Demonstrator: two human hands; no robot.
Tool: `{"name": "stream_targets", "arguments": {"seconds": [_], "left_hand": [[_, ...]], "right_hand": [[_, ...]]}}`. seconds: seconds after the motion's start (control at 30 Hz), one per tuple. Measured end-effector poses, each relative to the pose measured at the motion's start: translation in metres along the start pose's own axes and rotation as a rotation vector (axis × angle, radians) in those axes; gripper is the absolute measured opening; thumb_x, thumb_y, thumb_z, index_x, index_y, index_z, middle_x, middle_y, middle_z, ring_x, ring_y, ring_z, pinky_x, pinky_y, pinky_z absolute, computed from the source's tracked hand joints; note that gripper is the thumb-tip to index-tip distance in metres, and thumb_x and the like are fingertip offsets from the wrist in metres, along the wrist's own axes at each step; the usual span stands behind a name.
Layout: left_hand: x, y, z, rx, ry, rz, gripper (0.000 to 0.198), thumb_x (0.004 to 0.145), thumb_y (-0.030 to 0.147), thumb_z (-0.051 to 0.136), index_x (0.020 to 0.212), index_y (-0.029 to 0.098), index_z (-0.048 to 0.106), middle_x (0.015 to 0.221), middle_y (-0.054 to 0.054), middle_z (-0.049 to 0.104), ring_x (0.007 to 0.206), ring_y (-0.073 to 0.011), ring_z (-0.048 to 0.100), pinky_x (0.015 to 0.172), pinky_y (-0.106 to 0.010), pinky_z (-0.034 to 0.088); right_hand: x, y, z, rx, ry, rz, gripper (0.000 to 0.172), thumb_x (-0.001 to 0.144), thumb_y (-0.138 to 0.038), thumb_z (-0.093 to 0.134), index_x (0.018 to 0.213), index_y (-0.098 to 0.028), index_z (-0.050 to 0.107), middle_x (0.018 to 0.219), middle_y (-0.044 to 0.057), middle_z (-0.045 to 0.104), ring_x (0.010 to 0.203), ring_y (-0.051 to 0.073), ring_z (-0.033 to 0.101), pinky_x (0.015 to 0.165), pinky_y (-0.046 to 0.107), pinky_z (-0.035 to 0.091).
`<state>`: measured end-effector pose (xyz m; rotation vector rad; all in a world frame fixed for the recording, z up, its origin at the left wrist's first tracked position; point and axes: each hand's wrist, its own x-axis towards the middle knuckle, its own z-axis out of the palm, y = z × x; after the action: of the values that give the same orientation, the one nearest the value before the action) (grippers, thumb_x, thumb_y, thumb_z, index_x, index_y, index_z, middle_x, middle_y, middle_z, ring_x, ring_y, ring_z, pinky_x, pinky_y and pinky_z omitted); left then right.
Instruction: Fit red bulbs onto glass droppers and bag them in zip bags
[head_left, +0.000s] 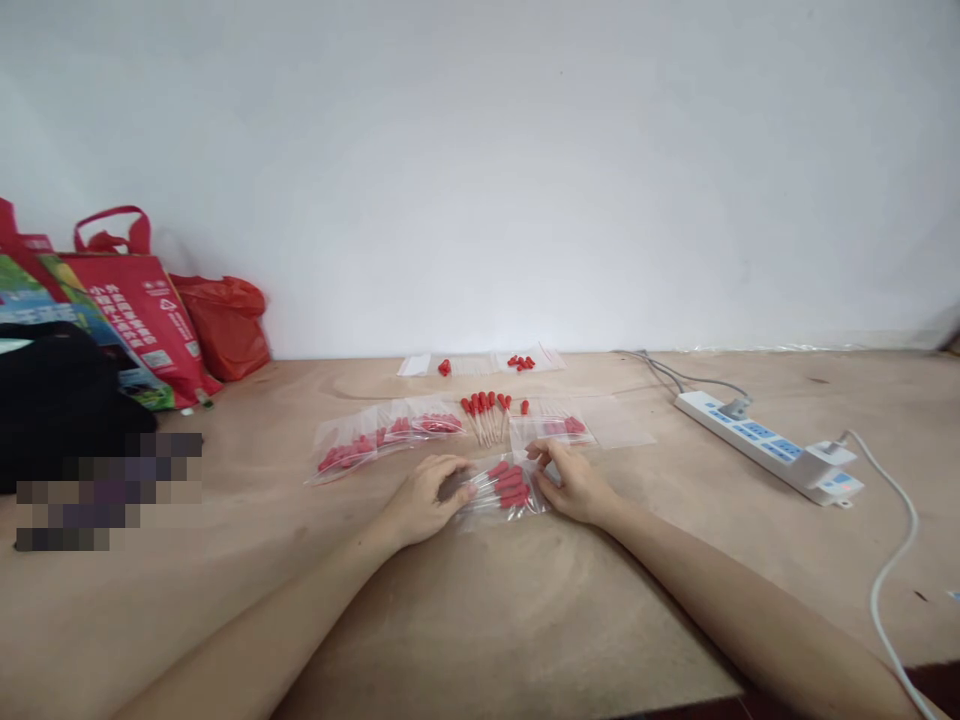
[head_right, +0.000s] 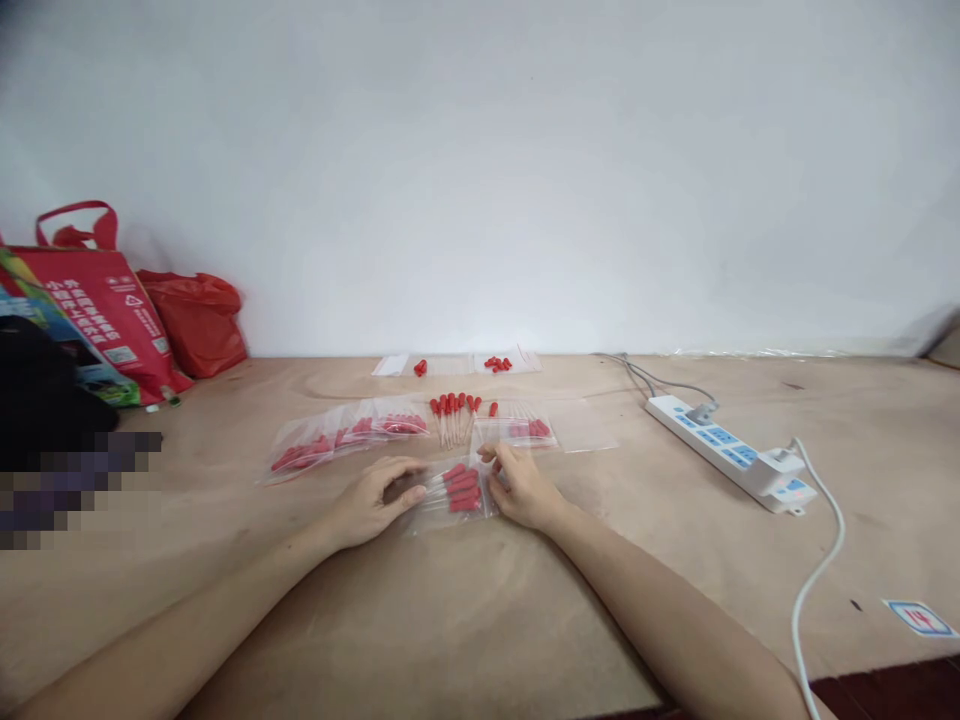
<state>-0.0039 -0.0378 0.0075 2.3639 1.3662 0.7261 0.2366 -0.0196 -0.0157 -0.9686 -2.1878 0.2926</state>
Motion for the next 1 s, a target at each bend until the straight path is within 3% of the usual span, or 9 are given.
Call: {"name": "stream_targets", "arguments": {"seconds": [0.13, 0.23, 0.37, 0.5, 0.6, 0.73, 0.87, 1.0], "left_hand": [[0.007, -0.001, 0.006, 0.045, 0.040, -0.067, 0.040, 0.074, 0.045, 0.052, 0.103, 0.018, 0.053, 0.101, -0.007, 0.059, 0.090, -0.0226, 0.053, 0.078, -0.035, 0.042], [0.013, 0.002, 0.011, 0.064, 0.022, -0.090, 0.045, 0.069, 0.050, 0.054, 0.101, 0.018, 0.054, 0.093, -0.005, 0.059, 0.086, -0.0223, 0.054, 0.077, -0.035, 0.040], [0.018, 0.006, 0.012, 0.124, -0.060, -0.166, 0.038, 0.065, 0.054, 0.055, 0.079, 0.019, 0.058, 0.072, 0.000, 0.057, 0.072, -0.0199, 0.054, 0.070, -0.034, 0.038], [0.018, 0.007, 0.007, 0.126, -0.067, -0.062, 0.031, 0.068, 0.048, 0.054, 0.069, 0.017, 0.054, 0.072, 0.000, 0.053, 0.074, -0.0189, 0.050, 0.068, -0.031, 0.037], [0.015, 0.008, 0.001, -0.010, -0.072, -0.056, 0.024, 0.070, 0.040, 0.053, 0.070, 0.017, 0.049, 0.067, 0.001, 0.051, 0.065, -0.0151, 0.049, 0.059, -0.026, 0.037], [0.014, 0.008, -0.005, -0.431, -0.099, -0.177, 0.019, 0.070, 0.033, 0.053, 0.080, 0.017, 0.047, 0.067, 0.003, 0.055, 0.061, -0.0125, 0.053, 0.057, -0.024, 0.040], [0.017, 0.000, -0.017, -0.802, 0.028, -0.355, 0.033, 0.062, 0.026, 0.062, 0.091, 0.017, 0.048, 0.076, -0.001, 0.063, 0.067, -0.0146, 0.059, 0.065, -0.027, 0.044], [0.023, -0.023, -0.038, -0.969, 0.347, -0.374, 0.036, 0.053, 0.023, 0.067, 0.085, 0.015, 0.054, 0.077, -0.001, 0.065, 0.068, -0.0153, 0.061, 0.066, -0.027, 0.046]], "right_hand": [[0.001, 0.002, 0.002, 0.040, 0.012, -0.005, 0.036, 0.071, -0.009, 0.043, 0.105, -0.019, 0.048, 0.095, 0.007, 0.054, 0.068, 0.012, 0.053, 0.066, 0.028, 0.045], [0.003, 0.003, 0.003, 0.038, 0.035, -0.020, 0.031, 0.070, -0.010, 0.045, 0.098, -0.019, 0.055, 0.095, 0.008, 0.052, 0.074, 0.014, 0.054, 0.068, 0.029, 0.045], [0.003, 0.002, 0.003, 0.006, 0.017, -0.042, 0.025, 0.071, -0.009, 0.045, 0.087, -0.018, 0.061, 0.094, 0.008, 0.051, 0.083, 0.015, 0.053, 0.071, 0.029, 0.045], [0.003, 0.001, 0.003, 0.005, 0.002, -0.054, 0.025, 0.071, -0.008, 0.045, 0.087, -0.018, 0.061, 0.094, 0.008, 0.050, 0.081, 0.014, 0.053, 0.070, 0.027, 0.045], [0.003, 0.002, 0.003, 0.000, -0.012, -0.059, 0.025, 0.071, -0.007, 0.045, 0.086, -0.018, 0.061, 0.095, 0.008, 0.050, 0.082, 0.014, 0.053, 0.070, 0.027, 0.045], [0.003, 0.004, 0.003, -0.017, -0.014, -0.075, 0.022, 0.071, -0.007, 0.045, 0.080, -0.017, 0.061, 0.095, 0.008, 0.050, 0.083, 0.015, 0.052, 0.073, 0.028, 0.044], [0.002, 0.005, 0.003, -0.029, -0.013, -0.084, 0.020, 0.070, -0.006, 0.046, 0.079, -0.016, 0.061, 0.095, 0.008, 0.049, 0.076, 0.013, 0.052, 0.069, 0.027, 0.044], [0.001, 0.007, 0.005, -0.023, -0.004, -0.096, 0.019, 0.070, -0.005, 0.046, 0.077, -0.016, 0.060, 0.095, 0.008, 0.048, 0.065, 0.010, 0.050, 0.064, 0.026, 0.044]]}}
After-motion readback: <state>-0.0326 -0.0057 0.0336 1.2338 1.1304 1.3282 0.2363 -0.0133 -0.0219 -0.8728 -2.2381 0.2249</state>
